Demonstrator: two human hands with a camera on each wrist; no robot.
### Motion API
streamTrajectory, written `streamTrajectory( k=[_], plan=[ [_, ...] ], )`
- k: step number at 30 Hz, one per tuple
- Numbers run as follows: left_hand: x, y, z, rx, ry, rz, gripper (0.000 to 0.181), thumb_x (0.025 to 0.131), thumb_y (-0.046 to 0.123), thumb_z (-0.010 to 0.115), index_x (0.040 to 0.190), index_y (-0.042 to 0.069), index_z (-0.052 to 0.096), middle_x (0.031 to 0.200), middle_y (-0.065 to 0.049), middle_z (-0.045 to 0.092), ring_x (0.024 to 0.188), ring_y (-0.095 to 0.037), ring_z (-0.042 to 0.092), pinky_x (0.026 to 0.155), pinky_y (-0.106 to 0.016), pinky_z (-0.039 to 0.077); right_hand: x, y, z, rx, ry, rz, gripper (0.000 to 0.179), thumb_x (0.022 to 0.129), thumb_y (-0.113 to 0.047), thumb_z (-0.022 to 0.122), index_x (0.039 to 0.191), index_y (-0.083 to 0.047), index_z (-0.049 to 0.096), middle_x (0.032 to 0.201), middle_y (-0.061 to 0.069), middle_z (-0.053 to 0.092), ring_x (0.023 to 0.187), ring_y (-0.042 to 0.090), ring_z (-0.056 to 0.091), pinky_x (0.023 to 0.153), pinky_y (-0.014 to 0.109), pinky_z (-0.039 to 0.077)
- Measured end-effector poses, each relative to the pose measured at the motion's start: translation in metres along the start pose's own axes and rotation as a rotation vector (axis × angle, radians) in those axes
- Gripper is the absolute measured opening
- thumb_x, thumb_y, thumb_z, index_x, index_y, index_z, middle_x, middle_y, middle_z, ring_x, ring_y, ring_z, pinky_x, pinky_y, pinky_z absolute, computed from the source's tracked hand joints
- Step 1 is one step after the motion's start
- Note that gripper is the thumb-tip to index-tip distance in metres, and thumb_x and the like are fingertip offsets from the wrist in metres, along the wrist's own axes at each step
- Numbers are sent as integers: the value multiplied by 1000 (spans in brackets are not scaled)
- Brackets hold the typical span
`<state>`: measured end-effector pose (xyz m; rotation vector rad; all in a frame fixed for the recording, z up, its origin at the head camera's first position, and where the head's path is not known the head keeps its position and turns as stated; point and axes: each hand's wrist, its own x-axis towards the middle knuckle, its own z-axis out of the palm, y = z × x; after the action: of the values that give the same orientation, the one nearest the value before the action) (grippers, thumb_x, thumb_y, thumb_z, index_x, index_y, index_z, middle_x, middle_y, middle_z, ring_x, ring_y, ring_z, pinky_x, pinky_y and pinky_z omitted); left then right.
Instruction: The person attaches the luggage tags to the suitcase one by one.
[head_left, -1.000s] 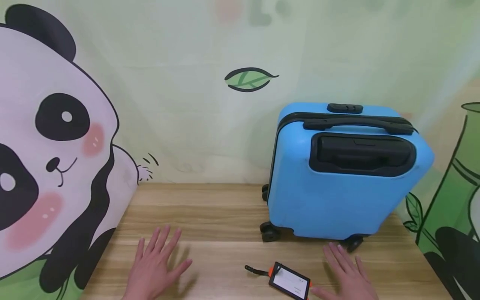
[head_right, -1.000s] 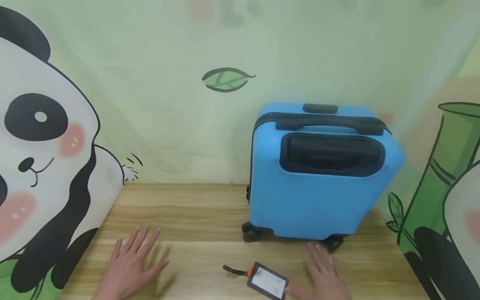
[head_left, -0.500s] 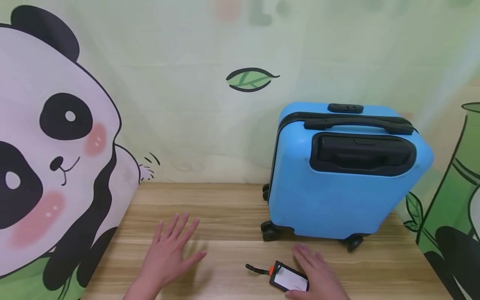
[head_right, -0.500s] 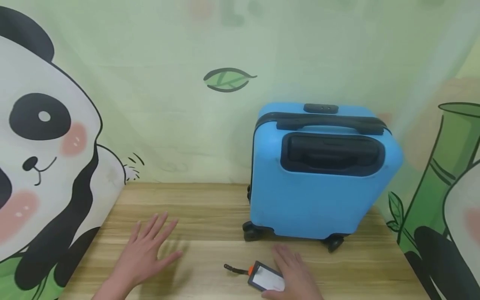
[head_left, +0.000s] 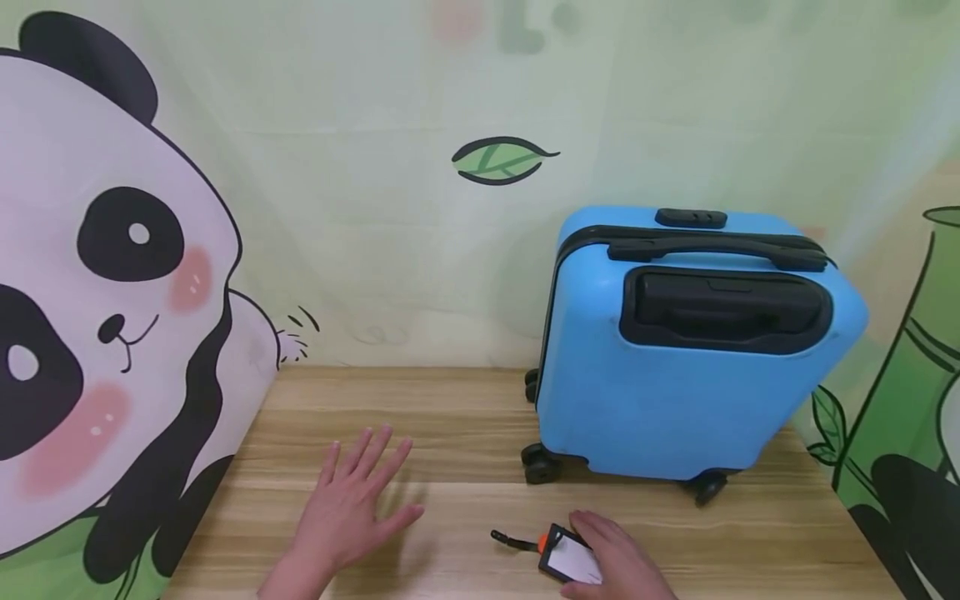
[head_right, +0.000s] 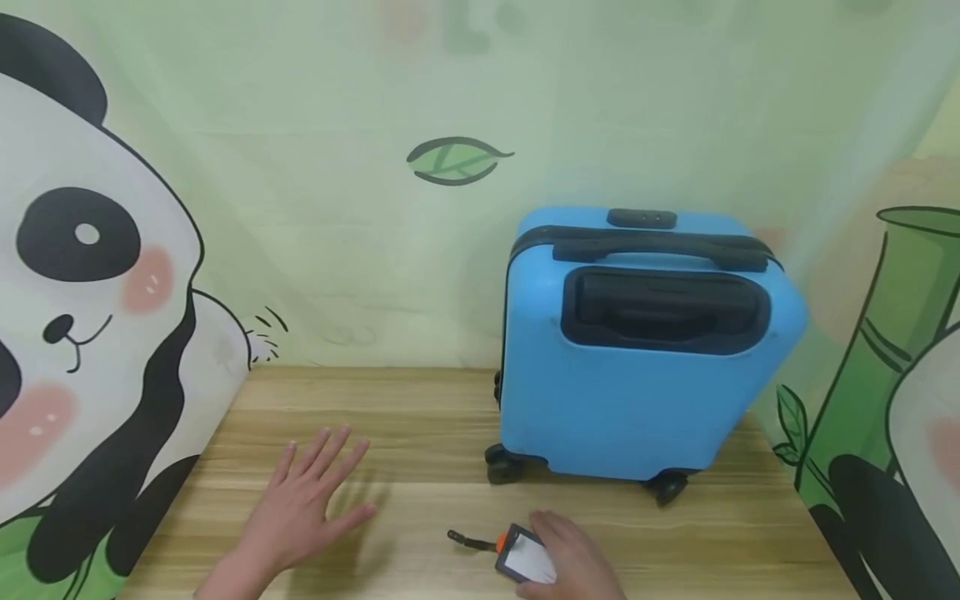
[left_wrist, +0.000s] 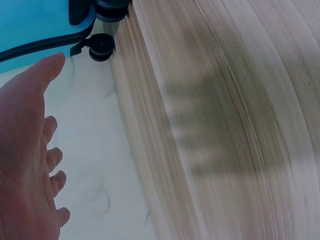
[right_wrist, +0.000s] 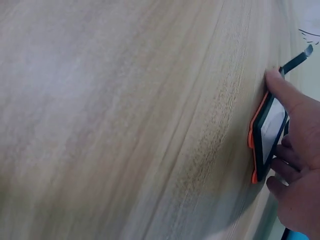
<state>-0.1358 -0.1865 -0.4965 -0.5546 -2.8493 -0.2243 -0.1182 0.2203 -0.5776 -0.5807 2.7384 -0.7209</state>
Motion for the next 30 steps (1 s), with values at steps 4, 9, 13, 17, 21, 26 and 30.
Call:
streamTrajectory(
  k=[4,9,13,17,21,26,30],
  plan=[
    [3,3,0,4,0,12,85,95,69,66,163,23,47,172,-9,34,159,-38,31,127,-67,21,1,-3,0,-38,40,-32,83,87,-57,85,142,1,64,139,15,65,124,36,61,97,54,56],
    [7,7,-3,-1,13,35,84,94,69,67,162,22,49,171,-10,36,158,-37,34,127,-67,21,3,-6,-2,-30,50,-26,71,85,-47,90,137,-2,69,125,7,67,107,26,59,80,36,53],
    [13,12,-6,16,44,78,84,93,68,68,161,21,51,170,-10,40,156,-38,38,126,-67,23,5,-9,-4,1,56,0,68,84,-42,92,135,-2,70,121,6,66,103,24,57,77,33,50],
    [21,17,-10,28,64,114,84,93,68,69,161,22,51,169,-10,41,156,-37,39,126,-67,23,5,-10,-5,49,61,54,71,82,-41,93,135,-1,70,121,6,65,106,23,56,81,36,51],
    [28,23,-15,42,73,132,83,93,67,69,161,23,51,170,-10,41,156,-37,39,126,-67,25,5,-9,-6,109,69,88,72,81,-42,93,136,-2,70,121,6,65,107,23,56,83,39,50],
    [38,29,-21,48,39,136,85,95,70,66,163,24,47,172,-8,36,159,-35,33,128,-66,21,6,-8,-6,176,72,121,68,83,-45,91,135,-5,72,122,8,66,103,22,57,79,37,50],
    [44,33,-26,57,19,141,86,95,71,65,164,24,46,173,-9,34,160,-35,31,128,-66,19,5,-8,-9,254,60,153,65,86,-45,90,135,-6,73,122,10,66,101,23,59,80,40,52]
  ],
)
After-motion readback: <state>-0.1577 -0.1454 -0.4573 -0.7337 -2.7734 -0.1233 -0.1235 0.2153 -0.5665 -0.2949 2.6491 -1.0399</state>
